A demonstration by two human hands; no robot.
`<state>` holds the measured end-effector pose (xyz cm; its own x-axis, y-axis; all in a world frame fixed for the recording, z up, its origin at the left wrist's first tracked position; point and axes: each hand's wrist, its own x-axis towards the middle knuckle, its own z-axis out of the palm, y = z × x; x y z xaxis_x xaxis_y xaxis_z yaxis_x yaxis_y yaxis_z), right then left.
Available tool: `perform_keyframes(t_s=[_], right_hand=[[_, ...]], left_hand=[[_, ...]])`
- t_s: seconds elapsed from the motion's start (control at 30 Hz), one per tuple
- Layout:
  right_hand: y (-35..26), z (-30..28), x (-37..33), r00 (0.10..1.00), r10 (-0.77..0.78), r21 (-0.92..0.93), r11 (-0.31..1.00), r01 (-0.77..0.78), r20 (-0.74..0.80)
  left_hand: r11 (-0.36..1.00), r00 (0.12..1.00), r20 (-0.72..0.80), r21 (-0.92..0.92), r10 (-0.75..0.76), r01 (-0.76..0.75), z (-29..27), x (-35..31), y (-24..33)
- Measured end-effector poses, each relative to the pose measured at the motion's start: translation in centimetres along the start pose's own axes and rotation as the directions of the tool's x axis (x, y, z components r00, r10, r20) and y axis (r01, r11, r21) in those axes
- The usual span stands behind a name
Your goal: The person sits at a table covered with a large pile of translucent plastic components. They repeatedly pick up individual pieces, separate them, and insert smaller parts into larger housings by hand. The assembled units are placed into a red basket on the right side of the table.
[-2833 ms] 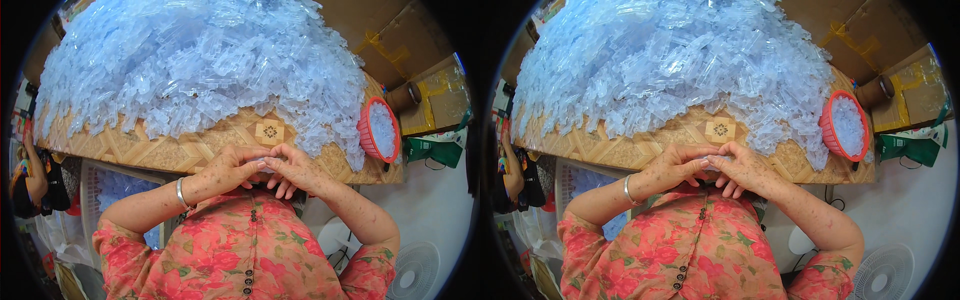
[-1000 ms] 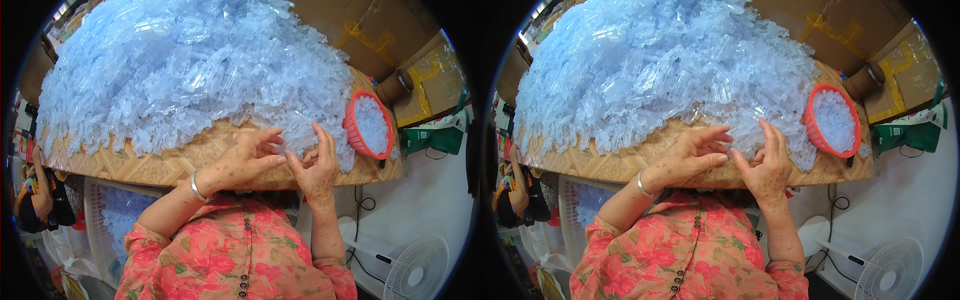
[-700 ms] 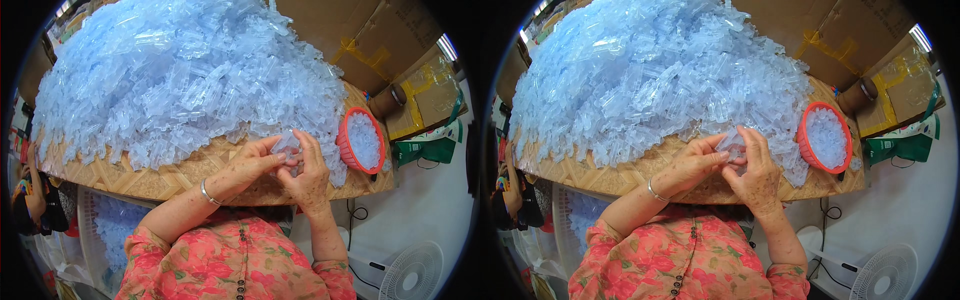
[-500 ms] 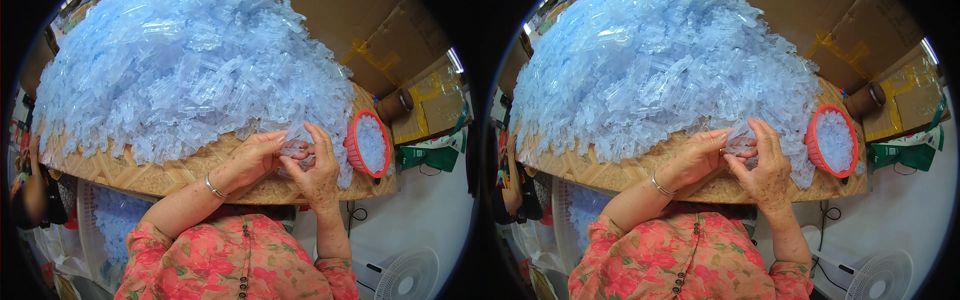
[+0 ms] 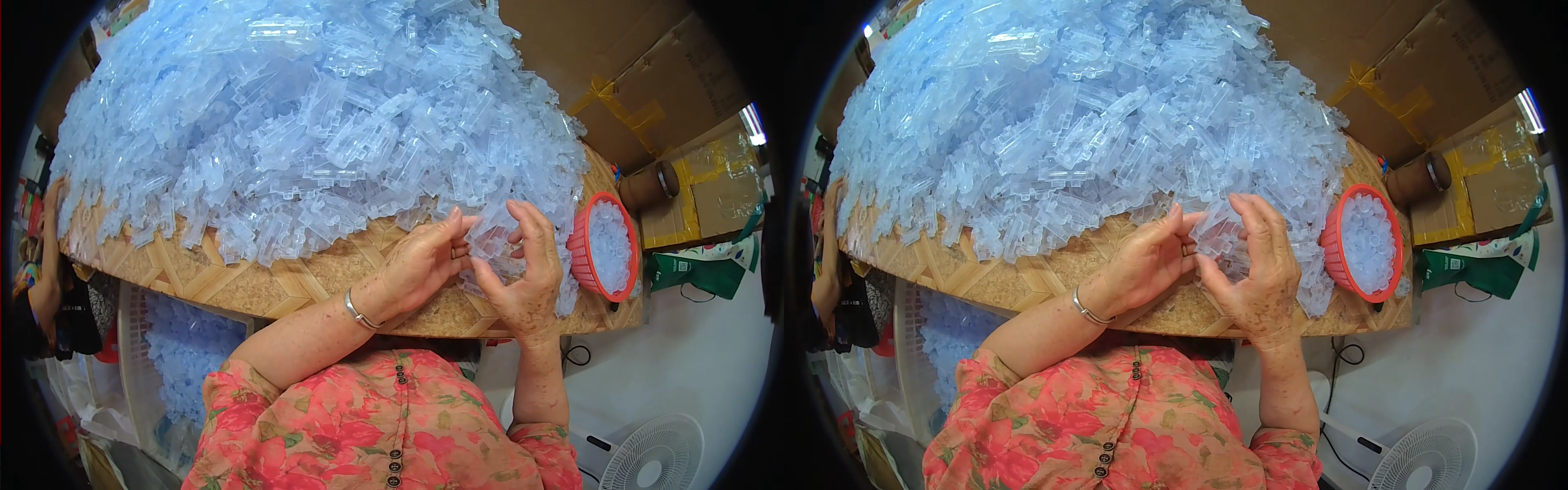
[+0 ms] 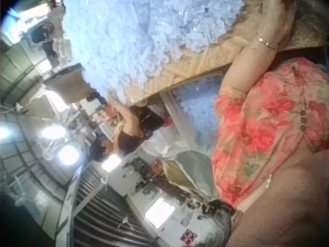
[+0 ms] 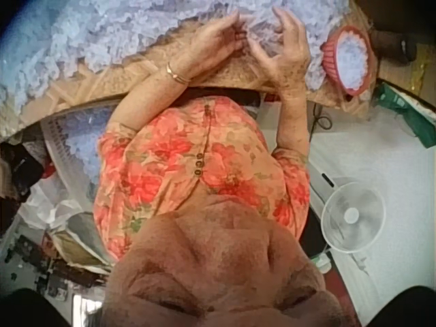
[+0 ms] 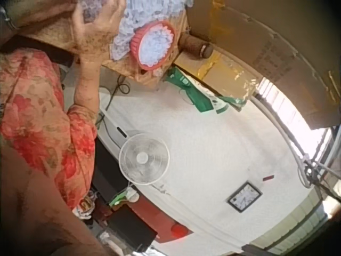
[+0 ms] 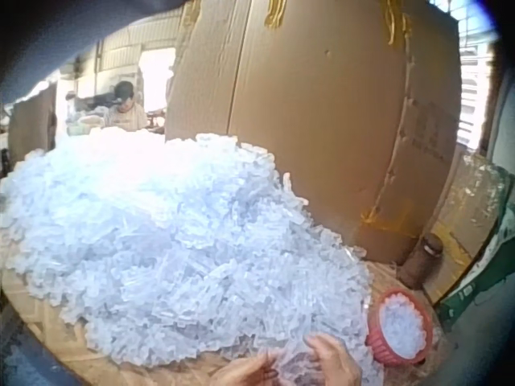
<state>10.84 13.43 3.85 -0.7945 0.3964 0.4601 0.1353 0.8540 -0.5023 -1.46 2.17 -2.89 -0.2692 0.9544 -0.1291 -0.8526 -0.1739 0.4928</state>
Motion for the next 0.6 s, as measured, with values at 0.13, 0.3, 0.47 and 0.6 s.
perform_keyframes(t_s=[0.13, 0.3, 0.47, 0.6], right_hand=[[-0.5, -2.4, 1.3, 0.948, -0.131, 0.038, 0.991, 0.125, 0.289], [-0.3, -2.7, 1.1, 0.982, -0.146, -0.02, 0.989, 0.149, 0.12], [1.0, -0.9, -1.0, 0.991, 0.116, 0.176, 0.977, -0.125, 0.06], [1.0, -1.2, -0.5, 0.983, 0.169, 0.248, 0.952, -0.18, 0.066]], left_hand=[[0.969, 0.995, 0.095, 0.248, -0.036, 0.011, -0.1, -1.0, 1.3], [0.981, 0.996, 0.086, 0.189, 0.024, -0.04, 0.7, -0.9, 0.9], [0.996, 0.994, 0.072, 0.041, 0.082, -0.085, 0.5, -0.5, 0.7], [0.998, 0.995, 0.093, 0.055, 0.035, -0.04, 0.1, -0.7, 0.6]])
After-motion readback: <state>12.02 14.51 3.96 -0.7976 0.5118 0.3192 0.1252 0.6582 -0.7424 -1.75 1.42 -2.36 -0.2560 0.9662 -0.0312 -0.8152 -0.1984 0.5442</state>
